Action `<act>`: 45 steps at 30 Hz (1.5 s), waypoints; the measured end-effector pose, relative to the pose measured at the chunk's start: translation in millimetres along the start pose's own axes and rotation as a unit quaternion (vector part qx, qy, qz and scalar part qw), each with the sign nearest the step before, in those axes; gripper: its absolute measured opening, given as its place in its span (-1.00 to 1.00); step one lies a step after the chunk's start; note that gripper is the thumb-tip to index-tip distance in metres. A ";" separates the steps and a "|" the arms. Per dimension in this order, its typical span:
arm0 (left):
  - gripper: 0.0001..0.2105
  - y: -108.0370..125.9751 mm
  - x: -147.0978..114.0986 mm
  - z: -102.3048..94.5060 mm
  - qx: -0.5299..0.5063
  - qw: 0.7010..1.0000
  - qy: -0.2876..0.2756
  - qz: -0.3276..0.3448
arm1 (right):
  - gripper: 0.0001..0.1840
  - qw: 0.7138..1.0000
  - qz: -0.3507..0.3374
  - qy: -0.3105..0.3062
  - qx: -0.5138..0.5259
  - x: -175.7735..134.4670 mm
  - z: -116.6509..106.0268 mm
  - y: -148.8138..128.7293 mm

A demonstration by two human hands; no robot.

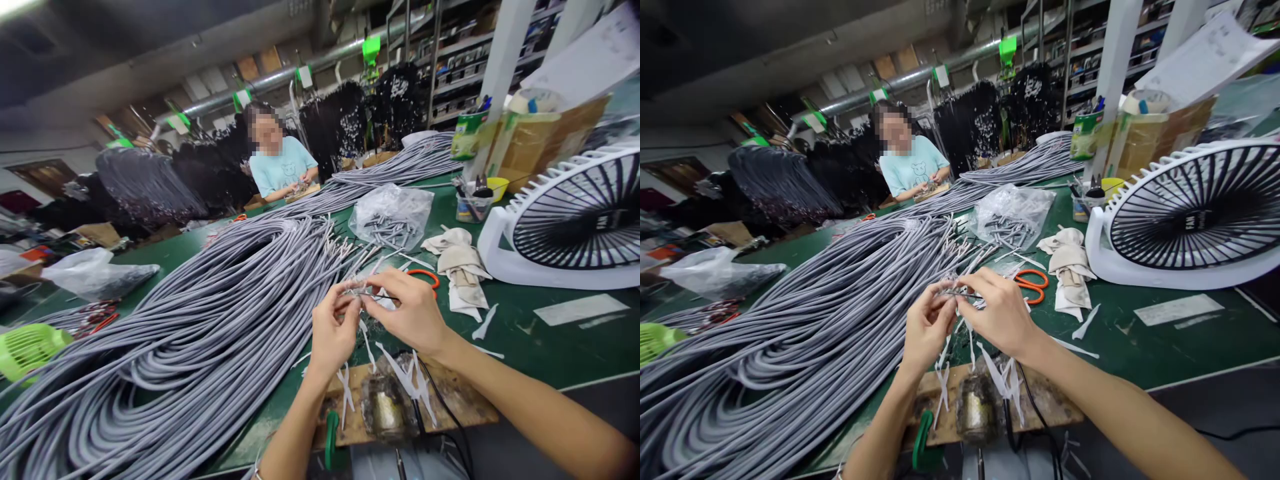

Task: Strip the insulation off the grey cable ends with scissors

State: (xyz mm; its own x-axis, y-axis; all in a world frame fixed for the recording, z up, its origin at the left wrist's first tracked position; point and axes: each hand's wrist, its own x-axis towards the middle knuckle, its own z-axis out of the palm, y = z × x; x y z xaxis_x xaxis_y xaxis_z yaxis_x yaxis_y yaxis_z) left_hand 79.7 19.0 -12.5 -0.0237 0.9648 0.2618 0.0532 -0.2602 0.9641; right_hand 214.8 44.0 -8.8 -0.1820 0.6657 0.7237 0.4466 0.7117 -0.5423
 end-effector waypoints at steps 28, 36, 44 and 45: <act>-0.59 1.7 1.5 1.8 -0.188 0.979 -0.025 -0.073 | -0.45 0.783 0.380 -0.079 0.486 11.7 2.2 1.5; -0.73 -5.1 1.9 9.8 -0.191 0.976 0.003 -0.107 | -0.53 0.852 0.318 0.082 0.408 5.1 13.1 -2.6; -0.72 -0.1 3.3 14.5 -0.220 0.968 0.052 -0.110 | -0.51 0.748 0.348 0.010 0.565 7.6 9.9 -6.0; -0.72 0.2 3.4 14.6 -0.218 0.969 0.059 -0.103 | -0.51 0.741 0.347 -0.006 0.576 8.1 8.7 -7.1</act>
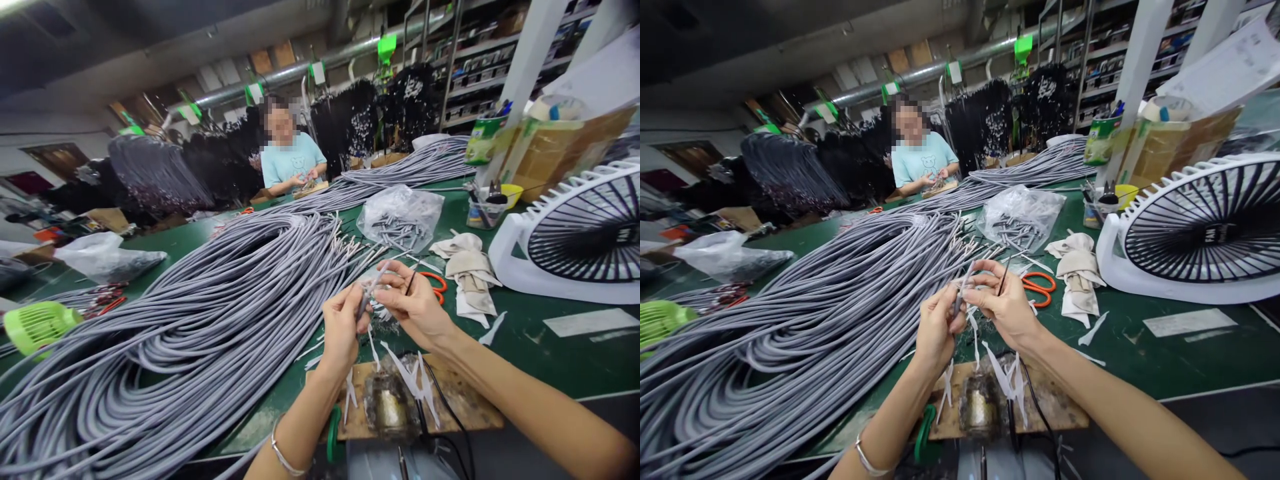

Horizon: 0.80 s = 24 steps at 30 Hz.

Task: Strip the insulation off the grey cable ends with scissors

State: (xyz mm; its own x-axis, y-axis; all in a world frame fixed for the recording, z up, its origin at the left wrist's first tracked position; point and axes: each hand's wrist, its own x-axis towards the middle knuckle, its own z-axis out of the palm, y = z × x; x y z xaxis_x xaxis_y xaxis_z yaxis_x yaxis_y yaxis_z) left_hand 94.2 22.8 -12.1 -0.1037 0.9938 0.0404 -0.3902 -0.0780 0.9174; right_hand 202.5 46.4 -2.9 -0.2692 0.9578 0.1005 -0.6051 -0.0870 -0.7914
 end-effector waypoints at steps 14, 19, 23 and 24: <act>-0.63 13.6 13.6 -18.3 -0.131 0.985 0.040 -0.105 | -0.60 0.998 -0.013 -0.049 -0.030 -2.1 -1.9 4.6; -0.69 12.6 7.1 -13.5 -0.066 0.991 -0.070 -0.089 | -0.56 0.998 -0.052 0.018 -0.044 5.4 -8.4 -1.4; -0.72 3.1 8.8 -10.5 -0.017 1.000 0.012 -0.020 | -0.62 0.990 -0.084 -0.018 -0.116 1.2 -9.7 4.1; -0.70 0.5 9.1 -9.9 -0.005 1.000 0.028 -0.002 | -0.63 0.985 -0.102 -0.018 -0.139 -0.2 -9.5 5.8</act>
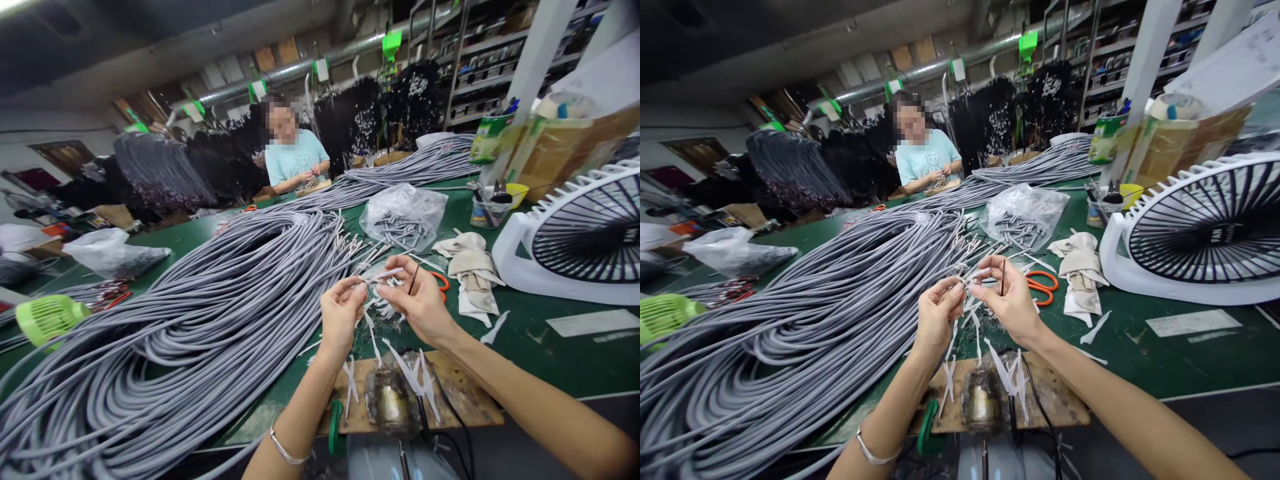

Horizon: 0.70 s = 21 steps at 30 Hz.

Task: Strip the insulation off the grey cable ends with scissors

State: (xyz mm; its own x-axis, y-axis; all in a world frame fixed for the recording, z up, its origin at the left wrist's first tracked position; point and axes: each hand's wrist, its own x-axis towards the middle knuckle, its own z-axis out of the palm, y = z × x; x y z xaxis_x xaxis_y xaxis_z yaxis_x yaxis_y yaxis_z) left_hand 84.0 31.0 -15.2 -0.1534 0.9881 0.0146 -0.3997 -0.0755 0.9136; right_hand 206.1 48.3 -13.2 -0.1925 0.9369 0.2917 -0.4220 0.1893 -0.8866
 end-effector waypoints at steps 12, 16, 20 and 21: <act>-0.74 -0.8 5.7 -2.4 0.002 0.996 0.083 0.035 | -0.71 0.980 -0.118 -0.088 -0.132 -14.5 9.4 -10.8; -0.75 -0.8 4.9 -2.5 0.002 0.996 0.075 0.050 | -0.63 0.986 -0.096 0.006 -0.133 -9.0 6.6 -6.9; -0.80 -4.2 -3.1 1.3 0.058 0.994 0.035 0.080 | -0.57 0.979 -0.025 0.054 -0.197 1.4 4.5 4.0; -0.80 -4.3 -5.2 2.3 0.072 0.994 0.023 0.083 | -0.67 0.976 -0.020 0.042 -0.213 2.7 4.2 5.6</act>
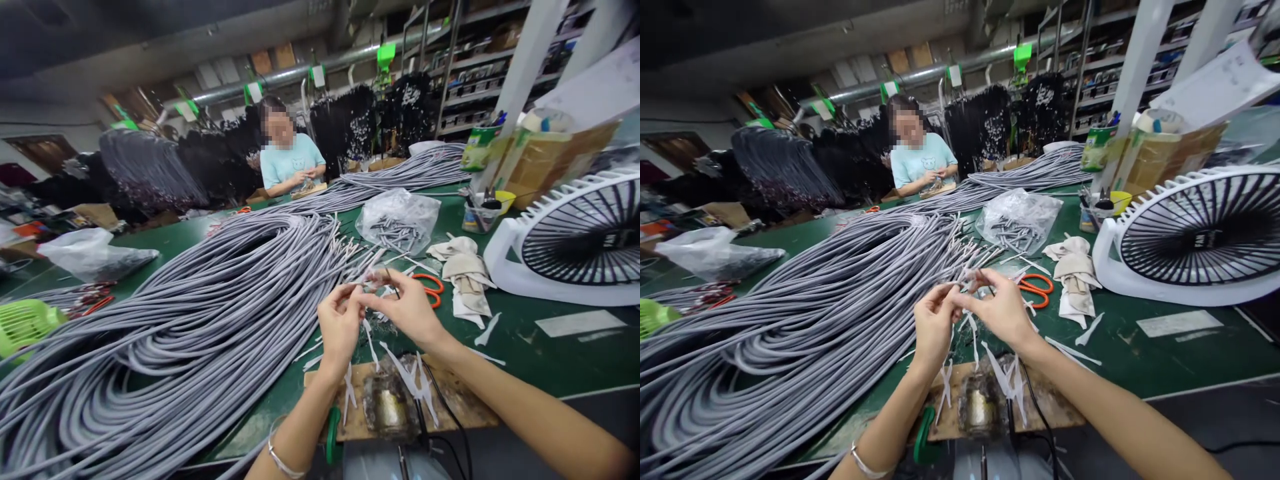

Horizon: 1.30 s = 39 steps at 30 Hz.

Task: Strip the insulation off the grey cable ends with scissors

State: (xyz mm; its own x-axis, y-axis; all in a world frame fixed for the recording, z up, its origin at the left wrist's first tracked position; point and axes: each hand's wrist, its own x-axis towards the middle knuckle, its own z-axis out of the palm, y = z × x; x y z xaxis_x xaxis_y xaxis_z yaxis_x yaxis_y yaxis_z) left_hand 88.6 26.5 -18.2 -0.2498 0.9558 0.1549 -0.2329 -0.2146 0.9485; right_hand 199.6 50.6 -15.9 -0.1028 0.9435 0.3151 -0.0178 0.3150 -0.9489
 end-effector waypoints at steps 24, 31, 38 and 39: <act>-0.91 20.8 -7.6 -13.4 0.187 0.957 0.028 0.219 | -0.90 0.982 -0.132 0.100 -0.095 6.1 -21.7 -7.3; -0.81 22.0 -10.1 -17.9 0.253 0.920 0.075 0.288 | -0.83 0.922 -0.257 0.071 -0.282 -10.5 -12.9 -11.3; -0.81 23.7 -12.5 -13.0 0.252 0.935 0.054 0.244 | -0.94 0.926 -0.235 0.093 -0.280 -7.5 -17.0 -13.2; -0.79 24.2 -12.7 -11.4 0.230 0.948 0.051 0.216 | -0.92 0.937 -0.222 0.084 -0.256 -8.5 -15.6 -13.1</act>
State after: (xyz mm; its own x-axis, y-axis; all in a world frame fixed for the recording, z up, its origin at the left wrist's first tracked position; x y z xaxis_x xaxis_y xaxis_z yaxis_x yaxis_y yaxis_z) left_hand 75.4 6.9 -0.4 -0.3237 0.7692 0.5510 0.3395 -0.4491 0.8265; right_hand 216.2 40.0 -5.9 -0.0405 0.6969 0.7160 0.4625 0.6483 -0.6049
